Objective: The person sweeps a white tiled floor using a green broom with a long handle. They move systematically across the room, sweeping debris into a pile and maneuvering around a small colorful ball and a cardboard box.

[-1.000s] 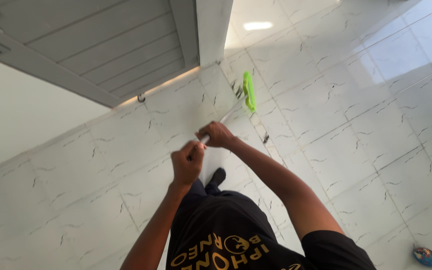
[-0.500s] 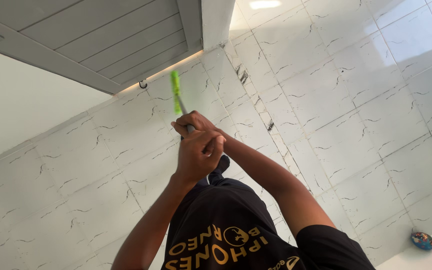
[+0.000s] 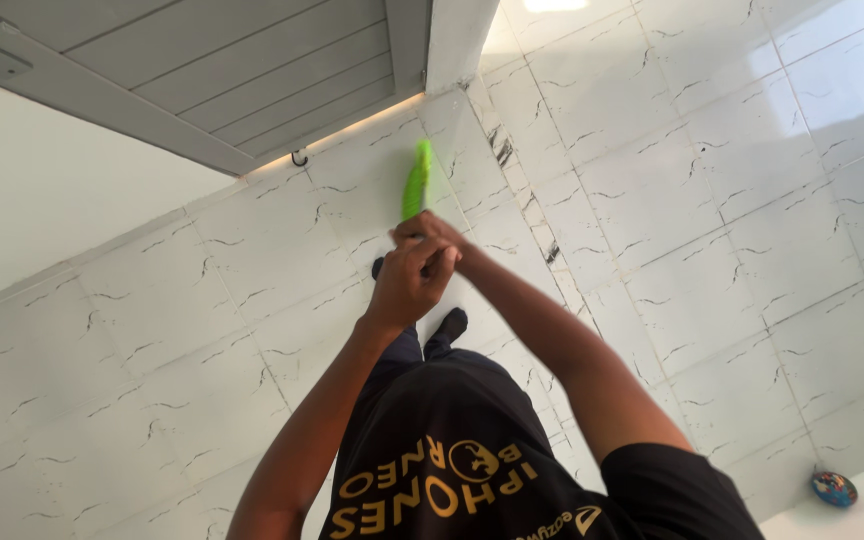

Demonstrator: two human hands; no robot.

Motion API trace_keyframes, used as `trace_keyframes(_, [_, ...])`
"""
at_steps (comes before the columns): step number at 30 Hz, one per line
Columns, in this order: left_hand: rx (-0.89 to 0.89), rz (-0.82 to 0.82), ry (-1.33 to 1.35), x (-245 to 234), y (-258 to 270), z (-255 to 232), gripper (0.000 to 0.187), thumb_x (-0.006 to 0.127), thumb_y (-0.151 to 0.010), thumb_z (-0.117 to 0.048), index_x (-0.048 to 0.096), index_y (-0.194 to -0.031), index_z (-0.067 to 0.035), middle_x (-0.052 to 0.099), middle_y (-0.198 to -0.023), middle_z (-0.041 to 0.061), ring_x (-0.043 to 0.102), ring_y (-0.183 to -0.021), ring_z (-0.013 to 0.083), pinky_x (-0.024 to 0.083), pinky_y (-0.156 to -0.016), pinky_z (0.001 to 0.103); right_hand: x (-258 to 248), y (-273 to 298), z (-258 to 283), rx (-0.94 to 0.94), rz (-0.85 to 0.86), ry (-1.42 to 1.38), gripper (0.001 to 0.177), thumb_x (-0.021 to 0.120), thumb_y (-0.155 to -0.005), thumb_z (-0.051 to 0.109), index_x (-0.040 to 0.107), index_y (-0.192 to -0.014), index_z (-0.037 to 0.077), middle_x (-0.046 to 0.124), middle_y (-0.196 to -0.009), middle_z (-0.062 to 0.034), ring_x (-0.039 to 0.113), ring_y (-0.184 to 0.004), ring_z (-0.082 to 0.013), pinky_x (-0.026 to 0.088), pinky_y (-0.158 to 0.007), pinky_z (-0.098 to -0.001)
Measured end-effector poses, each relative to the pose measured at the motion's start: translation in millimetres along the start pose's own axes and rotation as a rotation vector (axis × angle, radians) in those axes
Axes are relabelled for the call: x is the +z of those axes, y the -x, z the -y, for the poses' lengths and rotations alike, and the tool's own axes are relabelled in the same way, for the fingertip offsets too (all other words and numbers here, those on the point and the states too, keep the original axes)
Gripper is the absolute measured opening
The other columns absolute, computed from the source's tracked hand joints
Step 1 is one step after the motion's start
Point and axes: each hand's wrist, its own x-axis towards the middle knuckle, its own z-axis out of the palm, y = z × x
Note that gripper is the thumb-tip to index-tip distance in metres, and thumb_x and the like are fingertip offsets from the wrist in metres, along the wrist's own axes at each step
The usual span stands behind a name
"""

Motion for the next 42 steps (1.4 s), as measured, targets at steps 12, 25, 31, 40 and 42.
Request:
trace_keyframes(12, [-0.098,-0.192,0.007,-47,-26,1,0.013,0.063,-0.099,-0.012,0.073,-0.094,-0.005,0.057,-0.058,-0.001,0.049,-0.047,0.0060,0.038,-0.047,0.026,-28,-27,3,-0.062,-0.208,0.346,0.027,0.075,-0.091,0.025,0.069,-0.071,0.007,0.066,-0.058,-0.0093,0.061,-0.049,-0.0256,0.047,-0.050,-0.0398])
trace_keyframes(25, [0.114,-0.156,0.017,-97,-85,-42,0.014,0.061,-0.101,-0.015,0.071,-0.094,-0.008,0.062,-0.063,0.001,0.057,-0.055,0.0078,0.044,-0.052,0.026,-12,-90,36,-0.006,-0.038,-0.010,0.036,0.065,-0.102,0.022,0.057,-0.072,0.005,0.051,-0.060,0.0002,0.048,-0.051,-0.0148,0.044,-0.051,-0.0323])
trace_keyframes(31, [0.110,0.144,-0.104,-84,-104,-1,0.015,0.063,-0.098,-0.019,0.074,-0.096,-0.010,0.072,-0.068,0.005,0.057,-0.057,0.0221,0.052,-0.070,0.039,17,-101,-15,-0.043,-0.183,0.010,0.037,0.065,-0.105,0.020,0.055,-0.076,0.001,0.050,-0.063,-0.0004,0.047,-0.057,-0.0085,0.044,-0.054,-0.0287])
trace_keyframes(40, [0.125,0.244,0.307,-54,-91,48,0.018,0.057,-0.109,-0.019,0.068,-0.109,-0.004,0.074,-0.092,0.011,0.072,-0.080,0.0183,0.058,-0.072,0.030,-38,-71,-26,-0.109,-0.120,0.012,0.026,0.067,-0.096,0.011,0.056,-0.074,0.001,0.056,-0.065,-0.0028,0.052,-0.054,-0.0106,0.044,-0.052,-0.0333])
trace_keyframes(42, [0.056,0.266,0.299,-45,-87,53,0.019,0.057,-0.109,-0.019,0.068,-0.108,-0.004,0.071,-0.084,0.011,0.068,-0.072,0.0187,0.054,-0.067,0.030,-42,-60,-35,0.037,-0.128,0.095,0.046,0.066,-0.098,0.008,0.041,-0.060,-0.001,0.042,-0.053,-0.0095,0.039,-0.048,-0.0183,0.033,-0.050,-0.0400])
